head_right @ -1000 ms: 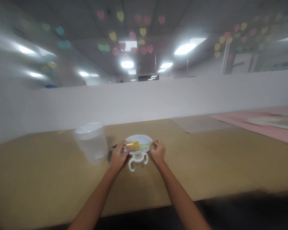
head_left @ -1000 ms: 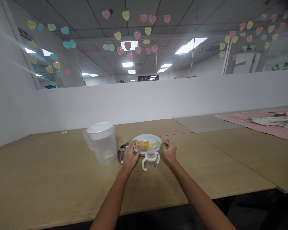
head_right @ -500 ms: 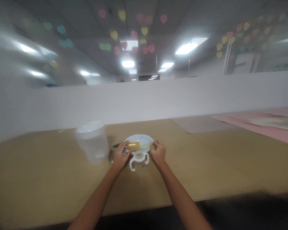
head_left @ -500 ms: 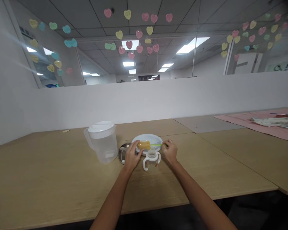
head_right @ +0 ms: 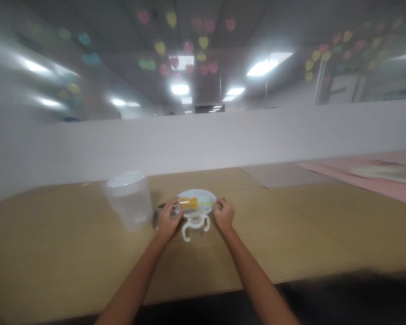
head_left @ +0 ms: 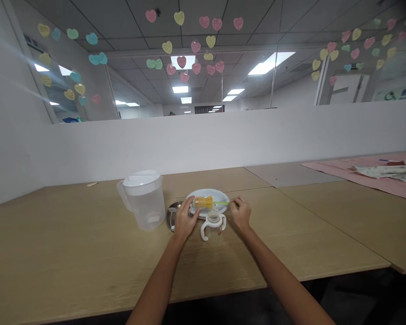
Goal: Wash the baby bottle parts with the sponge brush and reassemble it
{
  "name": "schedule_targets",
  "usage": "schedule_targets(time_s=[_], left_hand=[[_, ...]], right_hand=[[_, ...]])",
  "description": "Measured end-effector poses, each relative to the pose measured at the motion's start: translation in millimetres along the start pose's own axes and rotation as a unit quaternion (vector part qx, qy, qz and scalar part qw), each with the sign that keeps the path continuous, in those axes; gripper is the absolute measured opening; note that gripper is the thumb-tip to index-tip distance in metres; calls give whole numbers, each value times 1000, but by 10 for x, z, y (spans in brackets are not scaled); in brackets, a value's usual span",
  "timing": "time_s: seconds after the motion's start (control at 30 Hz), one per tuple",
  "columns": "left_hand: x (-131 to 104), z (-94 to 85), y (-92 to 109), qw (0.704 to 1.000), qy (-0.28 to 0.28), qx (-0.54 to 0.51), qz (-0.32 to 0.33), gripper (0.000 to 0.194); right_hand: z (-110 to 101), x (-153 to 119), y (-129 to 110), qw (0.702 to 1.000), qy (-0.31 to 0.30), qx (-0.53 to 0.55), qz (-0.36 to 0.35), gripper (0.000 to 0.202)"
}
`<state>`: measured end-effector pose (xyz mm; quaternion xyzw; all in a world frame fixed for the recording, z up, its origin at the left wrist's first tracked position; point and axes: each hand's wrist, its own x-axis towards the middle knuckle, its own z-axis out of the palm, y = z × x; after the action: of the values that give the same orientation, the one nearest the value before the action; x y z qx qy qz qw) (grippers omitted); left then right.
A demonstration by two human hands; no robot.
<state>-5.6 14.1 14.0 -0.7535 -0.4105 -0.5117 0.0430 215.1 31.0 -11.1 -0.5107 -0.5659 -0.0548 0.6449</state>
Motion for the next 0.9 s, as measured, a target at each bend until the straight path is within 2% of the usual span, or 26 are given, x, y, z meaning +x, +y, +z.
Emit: schedule_targets(time_s=[0.33, 0.6, 0.9], left_hand=[[-8, 28, 3, 1000, 7, -8, 15, 38], [3, 23, 10, 999, 42, -25, 4, 31], [-23, 70, -50, 999, 15, -42, -4, 35]], right_hand=[[19, -22, -64, 999, -30, 9, 35, 20], [22, -20, -36, 997, -56, 26, 43, 22], [31, -17, 6, 995, -62, 67, 47, 21]])
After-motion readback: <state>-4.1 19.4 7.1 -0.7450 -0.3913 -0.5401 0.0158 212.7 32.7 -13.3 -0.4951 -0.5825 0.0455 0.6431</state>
